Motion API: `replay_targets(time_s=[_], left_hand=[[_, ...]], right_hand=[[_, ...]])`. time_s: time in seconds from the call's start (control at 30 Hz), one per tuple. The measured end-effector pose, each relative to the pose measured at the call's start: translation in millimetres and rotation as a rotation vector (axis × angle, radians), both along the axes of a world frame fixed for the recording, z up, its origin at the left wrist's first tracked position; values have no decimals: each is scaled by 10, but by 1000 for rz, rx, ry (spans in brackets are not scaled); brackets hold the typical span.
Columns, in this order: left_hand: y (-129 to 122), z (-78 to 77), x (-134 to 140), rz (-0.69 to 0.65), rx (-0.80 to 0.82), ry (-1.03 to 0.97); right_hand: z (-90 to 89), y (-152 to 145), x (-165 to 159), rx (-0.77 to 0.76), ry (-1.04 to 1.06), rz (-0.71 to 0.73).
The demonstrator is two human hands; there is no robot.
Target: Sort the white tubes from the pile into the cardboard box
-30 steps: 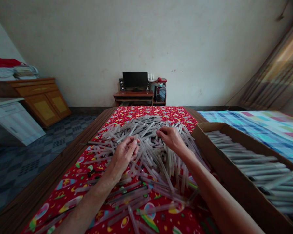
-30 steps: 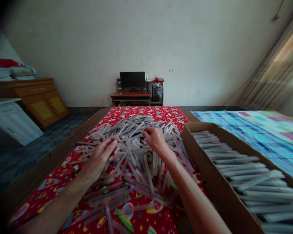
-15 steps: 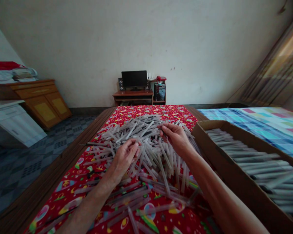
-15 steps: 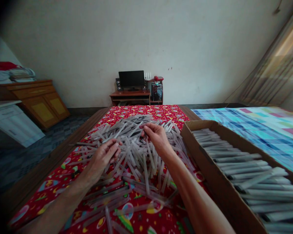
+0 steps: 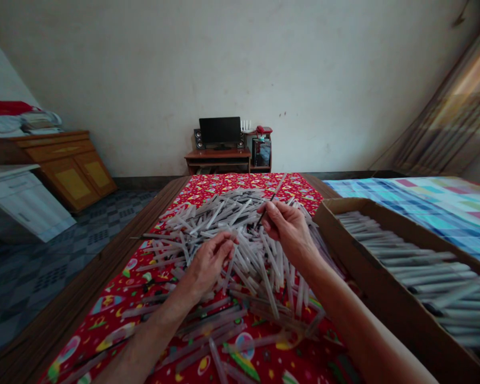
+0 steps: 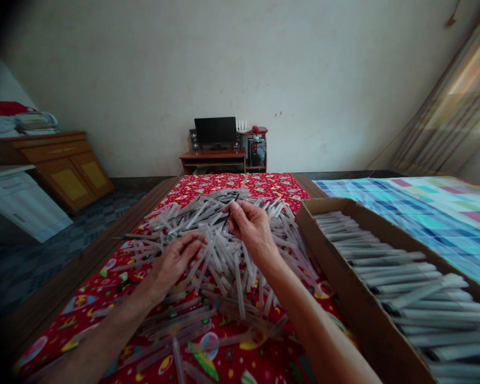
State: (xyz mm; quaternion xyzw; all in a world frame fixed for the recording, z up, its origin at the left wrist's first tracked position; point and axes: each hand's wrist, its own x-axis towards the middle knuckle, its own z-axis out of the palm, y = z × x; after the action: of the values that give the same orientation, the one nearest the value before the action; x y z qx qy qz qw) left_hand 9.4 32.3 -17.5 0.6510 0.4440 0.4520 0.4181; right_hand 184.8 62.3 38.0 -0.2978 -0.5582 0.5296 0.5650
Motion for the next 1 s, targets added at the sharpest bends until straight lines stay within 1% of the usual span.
replay_targets(time_s=[0.07,0.17,0.3,0.4,0.5,0.6,0.7,0.8,0.87,1.0], left_hand=[[-9,-10,9,-21,12,51],[-37,12,43,-60,7,76],[-61,41,77,-62,4,53],[-65,35,86,-64,-11,6],[-77,34,97,-65,-34,-35],[-100,57,112,-77,-18,-43],[-123,85,125,-91,11,-48],[-133,89,130,-58,0,-80],[-131,81,125,-36,-31,-110],[-122,84,99,-35,-53,-129]], right_hand=[[12,-52,-44,41,-50,-43],[22,-112,-80,109,-92,-56],[9,-129,-78,180,-128,-57],[-17,-118,-73,176,-145,-55],[-53,-116,-87,170,-174,-33],[-81,-132,-116,172,-211,12],[-82,-149,-132,209,-307,70],[-58,-144,-110,233,-416,96],[-41,-121,-76,234,-466,59],[-34,-26,12,267,-476,-73]])
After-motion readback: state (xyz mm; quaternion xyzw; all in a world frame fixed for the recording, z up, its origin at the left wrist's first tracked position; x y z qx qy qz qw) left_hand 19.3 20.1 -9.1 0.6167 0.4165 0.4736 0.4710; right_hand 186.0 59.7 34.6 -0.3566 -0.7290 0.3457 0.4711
